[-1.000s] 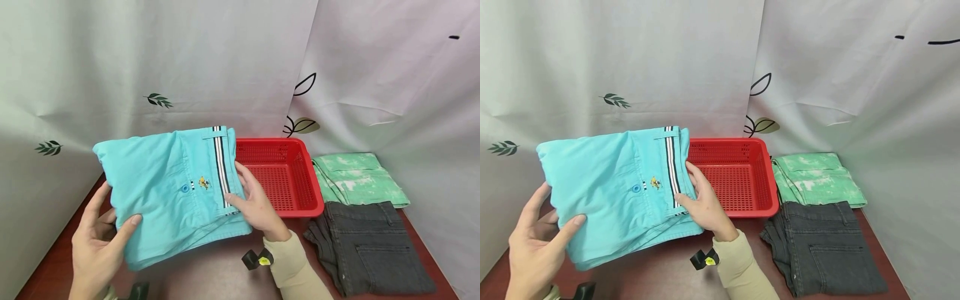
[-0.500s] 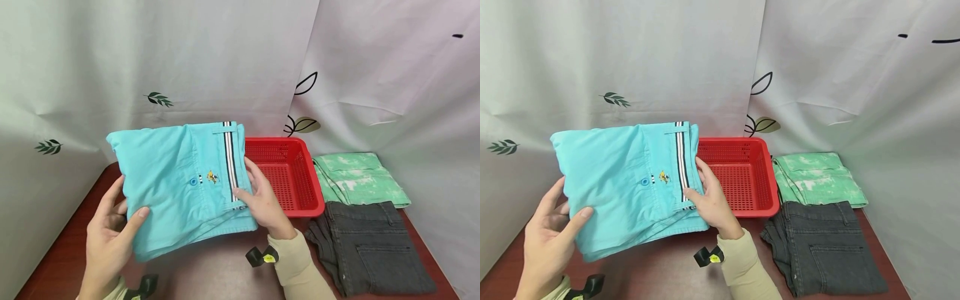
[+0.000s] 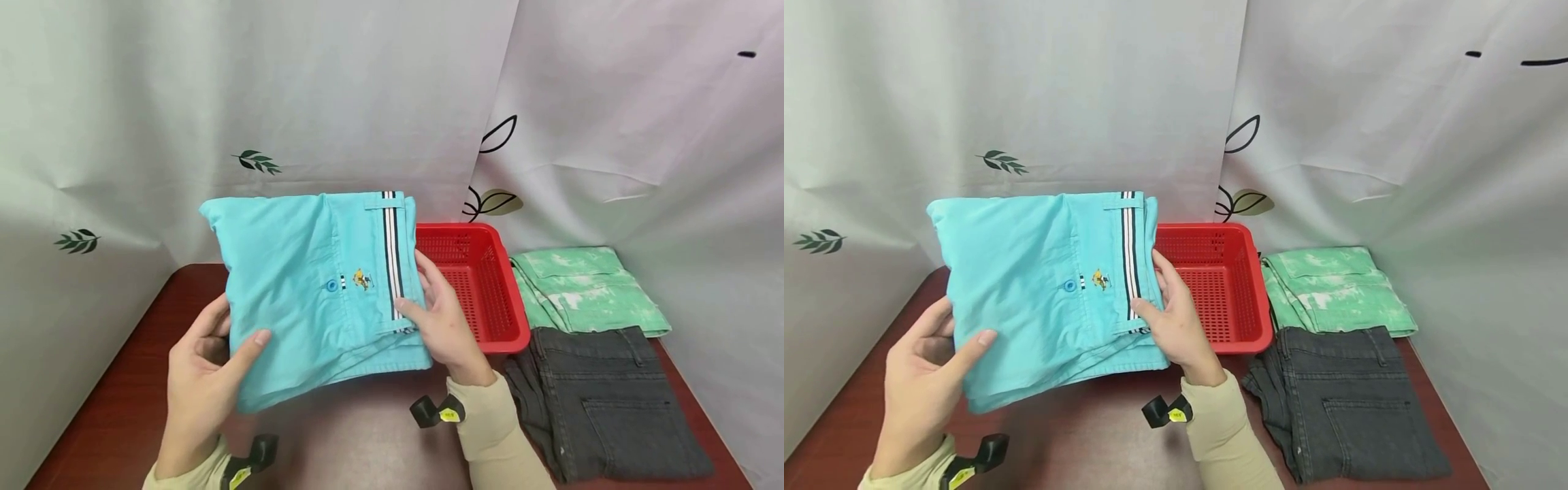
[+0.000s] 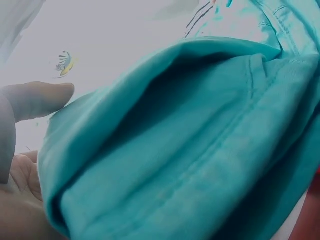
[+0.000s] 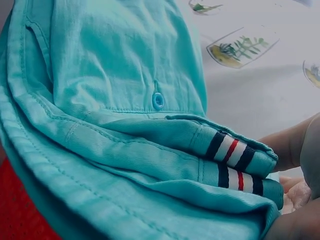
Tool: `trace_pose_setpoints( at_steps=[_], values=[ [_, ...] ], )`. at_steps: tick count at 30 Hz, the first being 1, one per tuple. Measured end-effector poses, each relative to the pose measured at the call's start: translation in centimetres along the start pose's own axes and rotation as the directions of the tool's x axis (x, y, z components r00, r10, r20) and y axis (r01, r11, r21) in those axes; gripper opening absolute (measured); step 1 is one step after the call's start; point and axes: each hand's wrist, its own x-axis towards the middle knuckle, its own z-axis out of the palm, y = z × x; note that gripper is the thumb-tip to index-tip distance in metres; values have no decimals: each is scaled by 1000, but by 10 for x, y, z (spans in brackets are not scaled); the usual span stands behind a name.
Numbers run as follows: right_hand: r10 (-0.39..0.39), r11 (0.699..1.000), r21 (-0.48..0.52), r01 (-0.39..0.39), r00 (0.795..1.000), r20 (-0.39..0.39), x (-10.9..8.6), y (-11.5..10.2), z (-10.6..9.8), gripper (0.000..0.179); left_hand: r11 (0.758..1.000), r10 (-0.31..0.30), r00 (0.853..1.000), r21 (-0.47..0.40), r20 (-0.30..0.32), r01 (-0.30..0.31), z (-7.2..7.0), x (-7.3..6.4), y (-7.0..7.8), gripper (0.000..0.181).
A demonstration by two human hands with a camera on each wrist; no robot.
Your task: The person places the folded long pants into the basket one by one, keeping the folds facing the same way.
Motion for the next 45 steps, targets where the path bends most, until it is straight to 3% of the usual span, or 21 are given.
trace_pose_setpoints(
  at_steps=[9, 17, 24, 32, 38, 45],
  values=[
    [31, 999, 11, -31, 998, -46, 0, -5, -7, 74, 1000, 5, 1000, 8, 23, -5, 9, 6, -4, 55],
    [32, 999, 11, -31, 998, -56, 0, -6, -13, 75, 995, -22, 999, 94, -47, 26, 16, 11, -7, 48],
    [25, 1000, 18, -24, 998, -49, -1, -8, -17, 78, 993, -3, 998, 115, -67, 11, 23, 18, -10, 47],
    [80, 993, -79, -86, 994, -75, -1, -11, -21, 91, 994, -3, 994, 104, -106, 14, 33, 24, -13, 45],
    [127, 969, -200, -144, 987, -94, -3, -14, -27, 98, 995, 4, 994, 98, -106, 6, 37, 29, -18, 46],
    [111, 980, -149, -130, 985, -131, -3, -16, -33, 92, 996, -47, 992, 67, -114, 55, 43, 34, -25, 48]
  ],
)
